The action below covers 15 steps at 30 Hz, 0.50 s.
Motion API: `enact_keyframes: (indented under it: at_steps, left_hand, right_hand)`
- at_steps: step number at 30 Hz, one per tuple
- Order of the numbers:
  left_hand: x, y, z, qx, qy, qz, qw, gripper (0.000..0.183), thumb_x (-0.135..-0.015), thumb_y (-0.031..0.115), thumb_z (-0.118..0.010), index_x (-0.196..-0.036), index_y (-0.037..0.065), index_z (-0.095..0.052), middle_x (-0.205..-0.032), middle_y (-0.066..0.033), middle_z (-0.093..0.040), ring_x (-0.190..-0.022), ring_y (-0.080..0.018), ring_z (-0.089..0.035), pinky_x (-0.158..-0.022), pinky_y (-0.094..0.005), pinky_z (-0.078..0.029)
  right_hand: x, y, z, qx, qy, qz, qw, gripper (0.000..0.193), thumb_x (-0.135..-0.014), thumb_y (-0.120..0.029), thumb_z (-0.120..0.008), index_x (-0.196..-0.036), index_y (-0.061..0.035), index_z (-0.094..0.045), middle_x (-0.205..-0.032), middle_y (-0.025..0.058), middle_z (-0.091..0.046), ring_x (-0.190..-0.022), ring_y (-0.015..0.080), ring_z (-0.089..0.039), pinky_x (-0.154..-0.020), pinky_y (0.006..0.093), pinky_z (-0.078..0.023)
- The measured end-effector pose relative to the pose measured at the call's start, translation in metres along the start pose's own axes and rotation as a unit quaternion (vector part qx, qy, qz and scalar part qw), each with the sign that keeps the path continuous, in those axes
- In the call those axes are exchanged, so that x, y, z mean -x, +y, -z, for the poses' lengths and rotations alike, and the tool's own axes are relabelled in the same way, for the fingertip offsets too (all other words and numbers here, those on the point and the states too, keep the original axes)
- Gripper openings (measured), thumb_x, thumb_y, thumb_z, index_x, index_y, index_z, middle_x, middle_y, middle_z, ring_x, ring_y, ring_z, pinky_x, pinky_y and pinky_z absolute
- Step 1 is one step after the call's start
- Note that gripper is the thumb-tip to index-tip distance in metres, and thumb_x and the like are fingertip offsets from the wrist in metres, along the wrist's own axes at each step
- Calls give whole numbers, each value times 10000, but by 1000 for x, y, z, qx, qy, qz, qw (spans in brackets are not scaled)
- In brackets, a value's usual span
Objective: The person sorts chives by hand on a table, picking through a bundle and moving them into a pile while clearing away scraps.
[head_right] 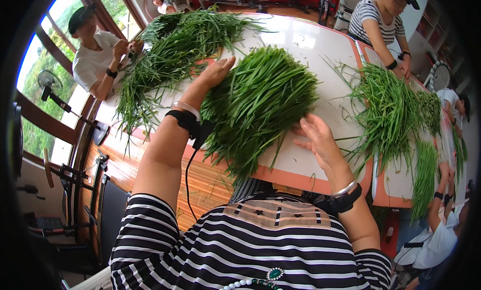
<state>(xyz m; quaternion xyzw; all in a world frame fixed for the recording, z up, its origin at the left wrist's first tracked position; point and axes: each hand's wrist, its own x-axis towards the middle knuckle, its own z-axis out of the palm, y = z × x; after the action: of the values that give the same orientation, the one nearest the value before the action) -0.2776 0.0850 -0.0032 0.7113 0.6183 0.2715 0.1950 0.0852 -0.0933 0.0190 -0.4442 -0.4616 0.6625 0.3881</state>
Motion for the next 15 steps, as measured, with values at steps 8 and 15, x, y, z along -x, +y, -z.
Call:
enact_keyframes:
  at_steps: [8, 15]
  left_hand:
    - [37, 52, 3, 105, -44, -10, 993, 900, -948, 703, -324, -1302, -100, -524, -1325, -293, -553, -1283, -354, -508, -1071, -381, -359]
    - [43, 37, 6, 147, -49, -36, 987, 843, -946, 685, -387, -1186, -98, -588, -1120, -225, -651, -1076, -267, -585, -974, -342, -412]
  right_hand:
    - [-30, -14, -36, 4, 44, -9, 999, 578, -957, -397, -616, -1348, 1, -465, -1326, 115, -523, -1209, 193, -483, -951, 374, -439]
    - [-64, -2, -47, 22, 7, 70, 997, 520, -952, -317, -636, -1285, 59, -505, -1260, 128, -580, -1134, 190, -513, -995, 302, -394]
